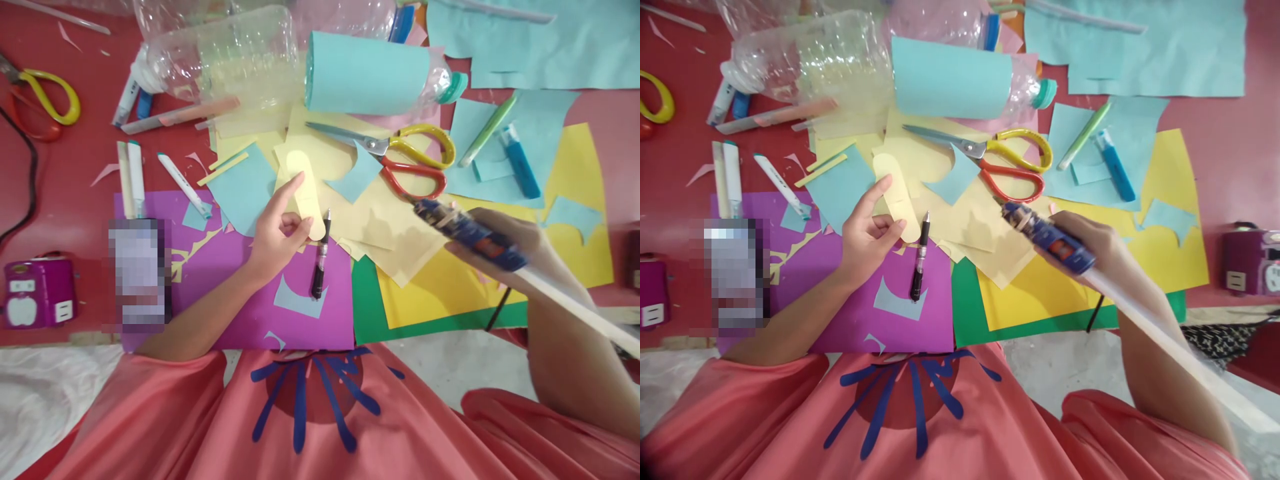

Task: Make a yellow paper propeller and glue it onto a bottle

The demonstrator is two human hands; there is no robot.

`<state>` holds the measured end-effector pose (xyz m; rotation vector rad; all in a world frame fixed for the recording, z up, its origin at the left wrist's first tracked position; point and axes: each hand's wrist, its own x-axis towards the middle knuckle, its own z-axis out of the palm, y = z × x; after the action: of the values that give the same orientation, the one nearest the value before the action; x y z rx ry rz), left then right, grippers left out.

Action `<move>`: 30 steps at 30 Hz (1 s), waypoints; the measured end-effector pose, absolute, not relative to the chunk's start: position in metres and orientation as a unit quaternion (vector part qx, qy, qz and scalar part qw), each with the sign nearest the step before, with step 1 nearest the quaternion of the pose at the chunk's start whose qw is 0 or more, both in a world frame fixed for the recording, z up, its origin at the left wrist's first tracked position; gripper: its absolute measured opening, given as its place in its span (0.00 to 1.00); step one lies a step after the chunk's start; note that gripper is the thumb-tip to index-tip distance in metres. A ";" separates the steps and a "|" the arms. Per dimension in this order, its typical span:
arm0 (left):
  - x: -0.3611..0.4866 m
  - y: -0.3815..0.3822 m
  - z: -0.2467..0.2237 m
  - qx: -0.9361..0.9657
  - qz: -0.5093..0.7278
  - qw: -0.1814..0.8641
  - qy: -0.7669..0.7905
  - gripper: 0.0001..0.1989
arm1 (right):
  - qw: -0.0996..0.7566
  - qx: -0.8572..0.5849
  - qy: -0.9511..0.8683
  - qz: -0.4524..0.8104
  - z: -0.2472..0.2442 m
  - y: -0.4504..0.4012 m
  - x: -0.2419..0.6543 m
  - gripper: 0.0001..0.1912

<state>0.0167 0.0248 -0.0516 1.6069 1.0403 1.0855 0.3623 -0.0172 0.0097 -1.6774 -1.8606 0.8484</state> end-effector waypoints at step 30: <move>0.009 0.036 -0.063 0.669 0.476 0.353 0.449 0.30 | -0.008 -0.409 -0.910 0.073 0.001 0.001 0.452 0.21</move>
<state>0.0089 0.0356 -0.0629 1.7292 1.1600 1.2315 0.4515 0.0014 0.0006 -1.2909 -2.8724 0.2292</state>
